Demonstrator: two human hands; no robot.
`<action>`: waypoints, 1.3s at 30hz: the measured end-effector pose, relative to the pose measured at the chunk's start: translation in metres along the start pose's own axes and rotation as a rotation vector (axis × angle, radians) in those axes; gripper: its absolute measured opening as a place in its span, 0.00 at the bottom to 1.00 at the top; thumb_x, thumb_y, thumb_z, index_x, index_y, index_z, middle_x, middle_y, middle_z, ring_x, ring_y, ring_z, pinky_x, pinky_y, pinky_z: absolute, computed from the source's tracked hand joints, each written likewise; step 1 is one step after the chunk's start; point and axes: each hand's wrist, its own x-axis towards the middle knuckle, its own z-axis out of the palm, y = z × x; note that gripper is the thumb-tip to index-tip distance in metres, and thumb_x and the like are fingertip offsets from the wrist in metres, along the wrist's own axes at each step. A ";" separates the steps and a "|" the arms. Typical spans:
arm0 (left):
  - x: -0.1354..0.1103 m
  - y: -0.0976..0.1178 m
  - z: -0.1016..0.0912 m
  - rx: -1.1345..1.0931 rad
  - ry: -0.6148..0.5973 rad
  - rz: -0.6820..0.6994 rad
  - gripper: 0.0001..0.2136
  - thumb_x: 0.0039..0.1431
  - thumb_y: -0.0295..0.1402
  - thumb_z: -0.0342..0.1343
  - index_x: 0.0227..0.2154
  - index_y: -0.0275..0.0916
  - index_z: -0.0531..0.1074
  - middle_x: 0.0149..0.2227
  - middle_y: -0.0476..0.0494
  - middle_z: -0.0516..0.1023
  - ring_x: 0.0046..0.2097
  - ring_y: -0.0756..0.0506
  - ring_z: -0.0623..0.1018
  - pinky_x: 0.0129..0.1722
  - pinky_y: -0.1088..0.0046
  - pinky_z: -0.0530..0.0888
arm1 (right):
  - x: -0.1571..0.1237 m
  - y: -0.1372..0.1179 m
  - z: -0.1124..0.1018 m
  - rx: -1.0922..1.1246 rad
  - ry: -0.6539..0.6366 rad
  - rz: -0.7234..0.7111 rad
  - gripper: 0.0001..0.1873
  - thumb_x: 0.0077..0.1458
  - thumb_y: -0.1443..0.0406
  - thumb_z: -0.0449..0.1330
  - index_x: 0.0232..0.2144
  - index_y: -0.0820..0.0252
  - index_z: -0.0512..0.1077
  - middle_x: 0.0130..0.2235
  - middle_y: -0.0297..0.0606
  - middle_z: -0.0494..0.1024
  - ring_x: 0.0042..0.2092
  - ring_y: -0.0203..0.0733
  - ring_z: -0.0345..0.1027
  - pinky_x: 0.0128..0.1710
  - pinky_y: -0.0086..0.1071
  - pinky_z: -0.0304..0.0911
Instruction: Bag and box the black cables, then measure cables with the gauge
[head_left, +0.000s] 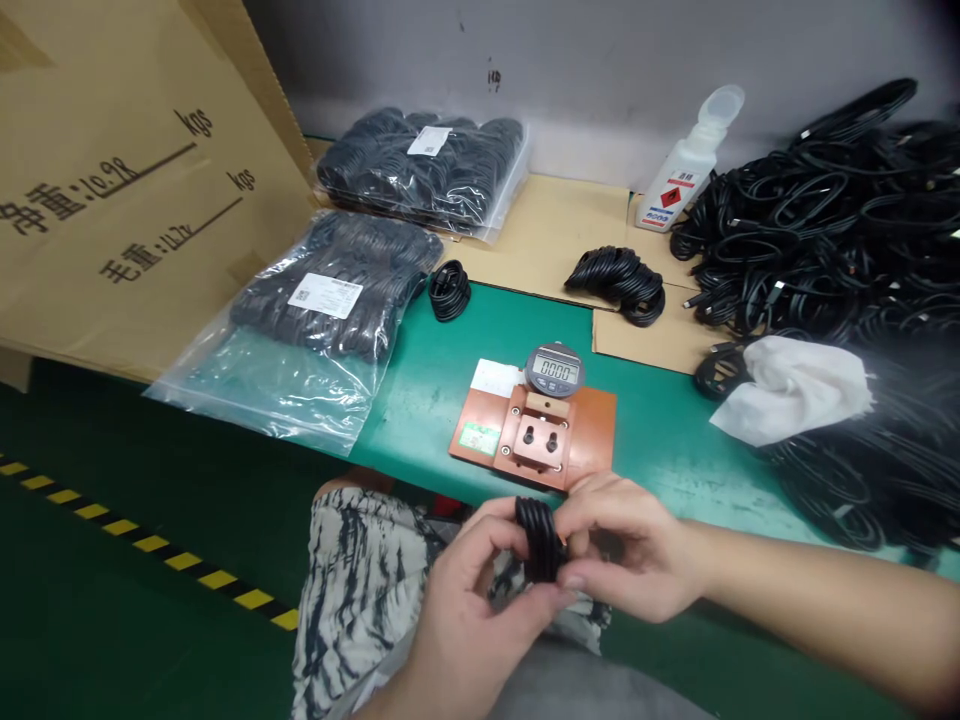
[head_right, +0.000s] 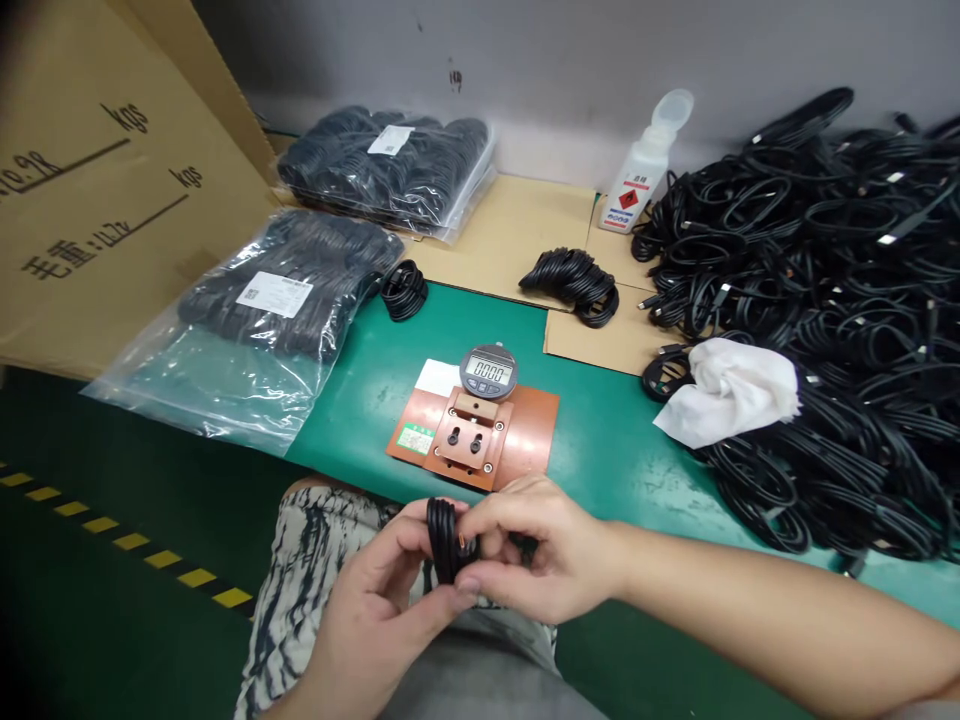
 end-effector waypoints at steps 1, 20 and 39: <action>0.000 -0.001 0.001 0.004 0.023 0.001 0.11 0.52 0.26 0.67 0.33 0.41 0.70 0.40 0.48 0.77 0.44 0.47 0.79 0.46 0.74 0.75 | 0.000 -0.001 0.000 -0.001 0.002 0.007 0.05 0.58 0.66 0.62 0.36 0.63 0.72 0.20 0.29 0.67 0.19 0.31 0.59 0.22 0.26 0.56; -0.007 -0.023 -0.003 0.376 0.121 0.350 0.24 0.57 0.24 0.61 0.53 0.51 0.62 0.46 0.47 0.71 0.44 0.49 0.79 0.46 0.77 0.77 | -0.002 -0.005 0.008 -0.078 0.127 0.017 0.10 0.54 0.75 0.59 0.35 0.57 0.64 0.23 0.26 0.66 0.20 0.30 0.57 0.19 0.24 0.53; 0.027 -0.021 -0.020 0.294 -0.049 0.498 0.26 0.57 0.20 0.60 0.54 0.46 0.60 0.46 0.45 0.64 0.48 0.47 0.70 0.50 0.73 0.71 | -0.007 0.002 0.005 -0.755 -0.005 -0.168 0.19 0.63 0.72 0.51 0.55 0.71 0.66 0.21 0.30 0.69 0.20 0.38 0.62 0.19 0.34 0.48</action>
